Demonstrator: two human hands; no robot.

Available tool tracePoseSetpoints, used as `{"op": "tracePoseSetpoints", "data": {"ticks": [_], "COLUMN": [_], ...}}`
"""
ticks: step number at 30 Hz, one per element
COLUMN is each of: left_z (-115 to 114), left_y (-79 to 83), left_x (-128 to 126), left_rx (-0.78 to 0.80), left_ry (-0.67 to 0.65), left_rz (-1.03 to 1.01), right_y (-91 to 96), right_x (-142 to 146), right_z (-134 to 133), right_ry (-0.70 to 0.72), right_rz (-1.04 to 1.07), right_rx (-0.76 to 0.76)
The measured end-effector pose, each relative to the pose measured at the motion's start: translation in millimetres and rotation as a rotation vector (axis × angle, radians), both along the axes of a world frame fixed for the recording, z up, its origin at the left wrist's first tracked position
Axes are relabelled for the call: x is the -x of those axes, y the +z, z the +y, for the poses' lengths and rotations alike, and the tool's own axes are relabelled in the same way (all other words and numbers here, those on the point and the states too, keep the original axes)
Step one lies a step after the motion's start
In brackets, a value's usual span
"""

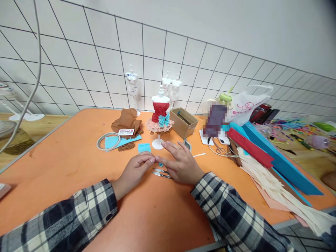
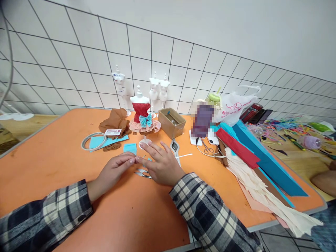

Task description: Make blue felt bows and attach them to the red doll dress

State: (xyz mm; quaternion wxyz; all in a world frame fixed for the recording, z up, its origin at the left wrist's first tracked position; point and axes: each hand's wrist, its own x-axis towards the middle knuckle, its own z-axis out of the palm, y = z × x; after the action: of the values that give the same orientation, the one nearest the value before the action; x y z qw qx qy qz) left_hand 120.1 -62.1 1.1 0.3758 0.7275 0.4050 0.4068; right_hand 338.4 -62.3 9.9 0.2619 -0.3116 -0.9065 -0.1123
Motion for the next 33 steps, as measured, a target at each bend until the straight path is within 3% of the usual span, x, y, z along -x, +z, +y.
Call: {"op": "tracePoseSetpoints", "data": {"ticks": [11,18,27,33], "left_z": [2.0,1.5,3.2,3.0], "left_y": [-1.5,-3.1,-3.4,-3.7], "left_x": [2.2,4.1,4.0,4.4], "left_rx": [-0.042,-0.004,-0.061,-0.012], "left_ry": [-0.028,-0.083,-0.039,-0.105], "left_rz": [0.075,0.03,0.074,0.008], "right_y": [1.6,4.0,2.0,2.0], "right_x": [-2.5,-4.2,-2.9,-4.1], "right_z": [-0.4,0.6,0.6,1.9], "right_ry": [0.048,0.071,0.083,0.091], "right_rz": [-0.055,-0.069,-0.028,-0.032], "right_rx": [-0.063,-0.069,-0.103,-0.11]}}
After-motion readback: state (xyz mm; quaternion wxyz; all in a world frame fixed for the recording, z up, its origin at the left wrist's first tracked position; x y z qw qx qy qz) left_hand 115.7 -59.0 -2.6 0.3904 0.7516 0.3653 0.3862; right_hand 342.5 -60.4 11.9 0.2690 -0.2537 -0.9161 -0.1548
